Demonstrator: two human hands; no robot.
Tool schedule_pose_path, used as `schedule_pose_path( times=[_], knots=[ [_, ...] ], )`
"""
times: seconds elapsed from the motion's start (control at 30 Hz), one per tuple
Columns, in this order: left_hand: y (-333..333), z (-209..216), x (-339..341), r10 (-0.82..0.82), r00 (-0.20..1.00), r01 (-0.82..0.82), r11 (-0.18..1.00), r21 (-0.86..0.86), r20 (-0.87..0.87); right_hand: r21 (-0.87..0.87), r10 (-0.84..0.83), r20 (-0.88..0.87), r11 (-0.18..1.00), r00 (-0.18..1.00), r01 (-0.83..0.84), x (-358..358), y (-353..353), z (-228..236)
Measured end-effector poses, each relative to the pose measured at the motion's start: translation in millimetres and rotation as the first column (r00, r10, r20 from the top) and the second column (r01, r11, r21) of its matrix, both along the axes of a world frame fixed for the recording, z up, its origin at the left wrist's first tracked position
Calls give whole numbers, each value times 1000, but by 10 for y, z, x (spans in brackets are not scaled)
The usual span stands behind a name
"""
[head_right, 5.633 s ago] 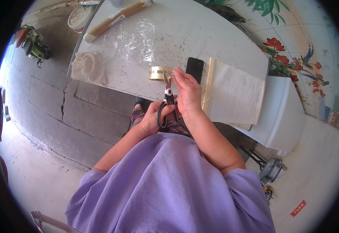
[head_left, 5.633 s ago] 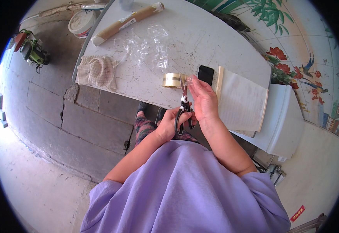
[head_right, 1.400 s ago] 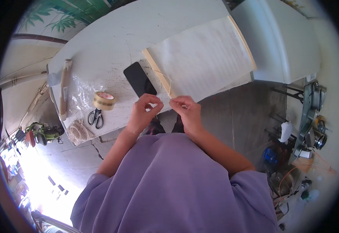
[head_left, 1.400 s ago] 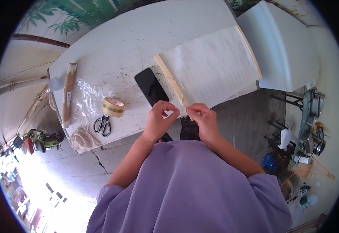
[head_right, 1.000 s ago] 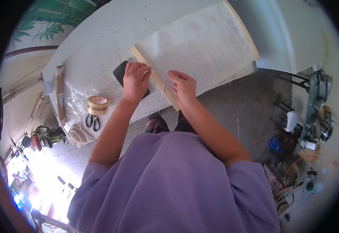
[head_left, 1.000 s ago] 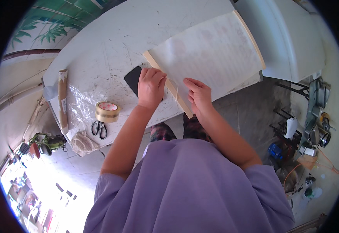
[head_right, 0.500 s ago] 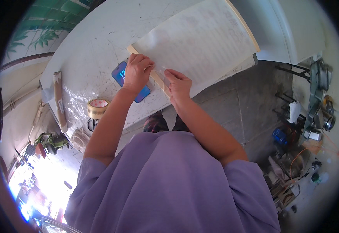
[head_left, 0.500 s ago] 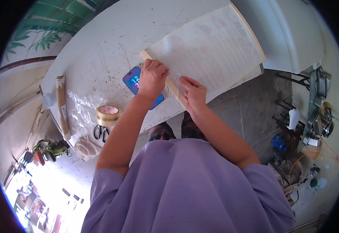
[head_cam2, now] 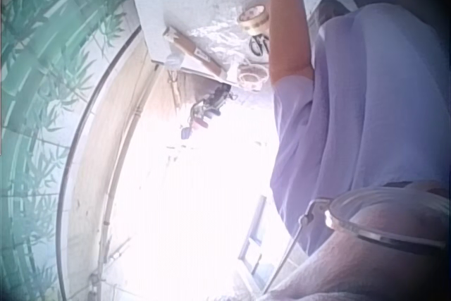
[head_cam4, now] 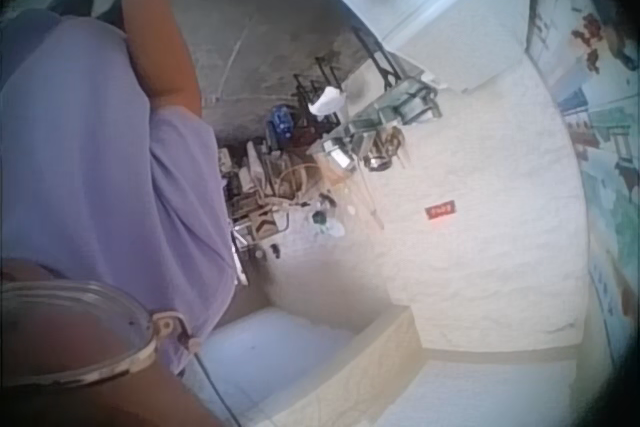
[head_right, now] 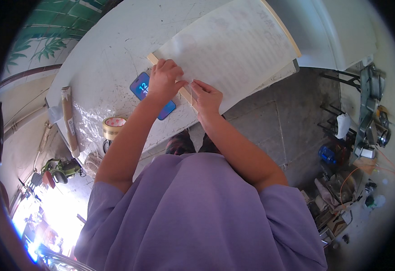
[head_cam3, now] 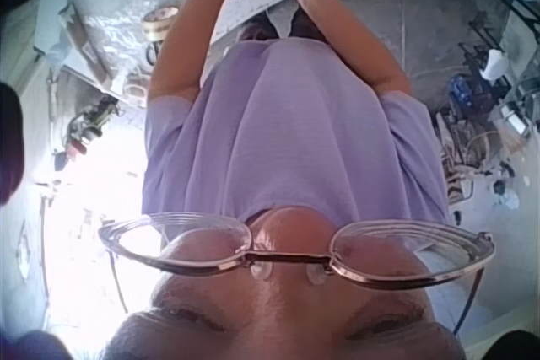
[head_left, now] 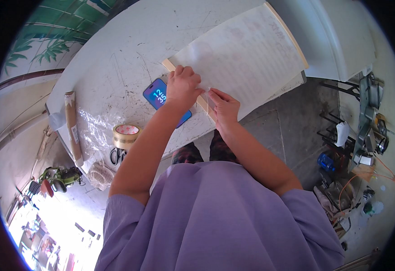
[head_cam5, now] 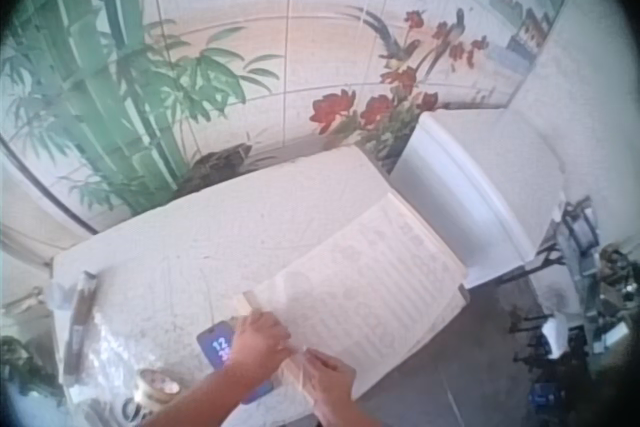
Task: The person cuts a piece of tape and applies it to a wooden stick. They then attach the stick to the back of a printed menu sheet. The person moves around the room, picks up a plastic container and a cloth, and washes the cloth in a basin.
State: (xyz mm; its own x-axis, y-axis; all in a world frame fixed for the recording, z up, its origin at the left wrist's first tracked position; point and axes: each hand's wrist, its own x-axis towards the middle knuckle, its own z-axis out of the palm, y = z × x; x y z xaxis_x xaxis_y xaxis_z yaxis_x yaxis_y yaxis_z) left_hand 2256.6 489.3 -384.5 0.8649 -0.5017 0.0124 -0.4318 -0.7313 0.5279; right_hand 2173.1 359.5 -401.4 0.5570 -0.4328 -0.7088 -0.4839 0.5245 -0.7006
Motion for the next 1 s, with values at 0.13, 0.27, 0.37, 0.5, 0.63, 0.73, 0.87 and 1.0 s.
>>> schedule_pose_path(
  times=[0.13,0.27,0.37,0.5,0.63,0.73,0.87,1.0],
  knots=[
    [-55,36,51,-77,997,78,990,120,-13,-18,10,-9,1000,1000,-10,4,18,37],
    [-144,102,126,-232,972,229,919,320,-29,-99,50,76,994,996,-43,-62,11,-99],
    [-210,151,216,-323,943,324,847,423,-75,-185,110,129,979,986,-85,-93,6,-127],
    [-320,174,346,-366,922,377,775,507,-126,-428,268,157,886,950,-179,-150,-48,-274],
    [-405,217,449,-400,889,452,701,551,-221,-729,529,-74,549,845,-407,-165,-140,-192],
    [-488,249,509,-426,860,505,633,587,-280,-846,627,-139,327,766,-421,-142,-194,-99],
    [-508,242,541,-427,848,525,607,596,-313,-885,682,-256,120,685,-450,-98,-258,34],
    [-445,181,526,-411,860,509,650,564,-301,-904,714,-191,139,674,-404,-94,-386,-49]
  ],
)
